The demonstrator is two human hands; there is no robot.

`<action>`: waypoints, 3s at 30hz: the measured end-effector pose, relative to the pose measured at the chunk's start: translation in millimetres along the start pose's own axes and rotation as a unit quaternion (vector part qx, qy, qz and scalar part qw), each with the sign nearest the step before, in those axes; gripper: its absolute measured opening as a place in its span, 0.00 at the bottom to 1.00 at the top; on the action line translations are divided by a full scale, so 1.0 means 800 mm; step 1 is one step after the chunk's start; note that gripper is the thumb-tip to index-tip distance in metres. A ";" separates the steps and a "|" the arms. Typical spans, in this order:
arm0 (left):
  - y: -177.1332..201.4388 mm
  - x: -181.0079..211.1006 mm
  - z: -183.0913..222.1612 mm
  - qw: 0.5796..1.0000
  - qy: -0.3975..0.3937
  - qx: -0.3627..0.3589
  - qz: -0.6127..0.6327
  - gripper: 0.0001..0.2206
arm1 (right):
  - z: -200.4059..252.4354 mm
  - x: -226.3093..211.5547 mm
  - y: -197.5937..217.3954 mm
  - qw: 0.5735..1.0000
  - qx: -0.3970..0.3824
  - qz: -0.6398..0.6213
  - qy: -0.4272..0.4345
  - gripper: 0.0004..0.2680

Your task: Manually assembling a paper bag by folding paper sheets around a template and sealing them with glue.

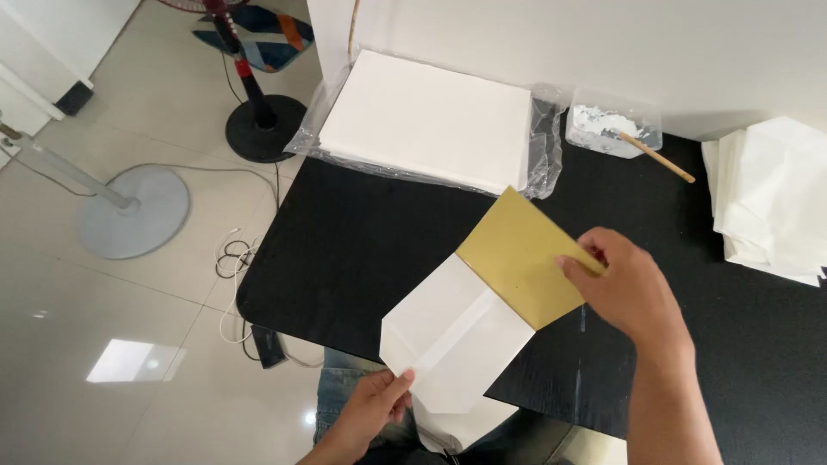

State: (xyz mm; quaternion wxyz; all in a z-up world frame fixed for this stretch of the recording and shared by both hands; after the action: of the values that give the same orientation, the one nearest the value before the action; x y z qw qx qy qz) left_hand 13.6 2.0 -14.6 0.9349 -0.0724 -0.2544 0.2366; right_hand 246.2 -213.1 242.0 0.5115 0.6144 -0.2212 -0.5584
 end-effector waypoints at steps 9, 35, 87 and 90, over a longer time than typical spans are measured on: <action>-0.007 0.007 0.029 0.995 0.062 0.010 0.080 0.23 | 0.072 -0.040 -0.078 0.977 -0.186 -0.036 0.096 0.12; -0.072 0.034 0.068 0.996 0.047 -0.054 -0.061 0.22 | 0.093 -0.009 -0.189 0.951 -0.267 -0.107 0.112 0.25; -0.029 -0.082 -0.039 0.980 -0.019 -0.103 0.170 0.14 | -0.159 0.050 -0.215 0.971 0.141 0.122 0.151 0.27; -0.028 -0.079 -0.038 0.980 0.001 -0.097 0.174 0.13 | -0.162 0.052 -0.217 0.969 0.148 0.123 0.155 0.27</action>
State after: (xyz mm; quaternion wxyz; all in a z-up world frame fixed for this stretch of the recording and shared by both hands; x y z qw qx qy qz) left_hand -9.7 -48.1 -62.9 0.8684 -0.2063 -0.2587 0.3694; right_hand 323.9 -133.0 51.8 0.5077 0.7302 -0.2932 -0.3509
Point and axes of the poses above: each hand's wrist, its own z-axis away from the middle knuckle, its own y-axis out of the back of the hand, x = y × z, the point moved 2 cm from there along -z, towards the middle knuckle, and after that the axes turned 14 degrees about y, right-handed, at the moved point
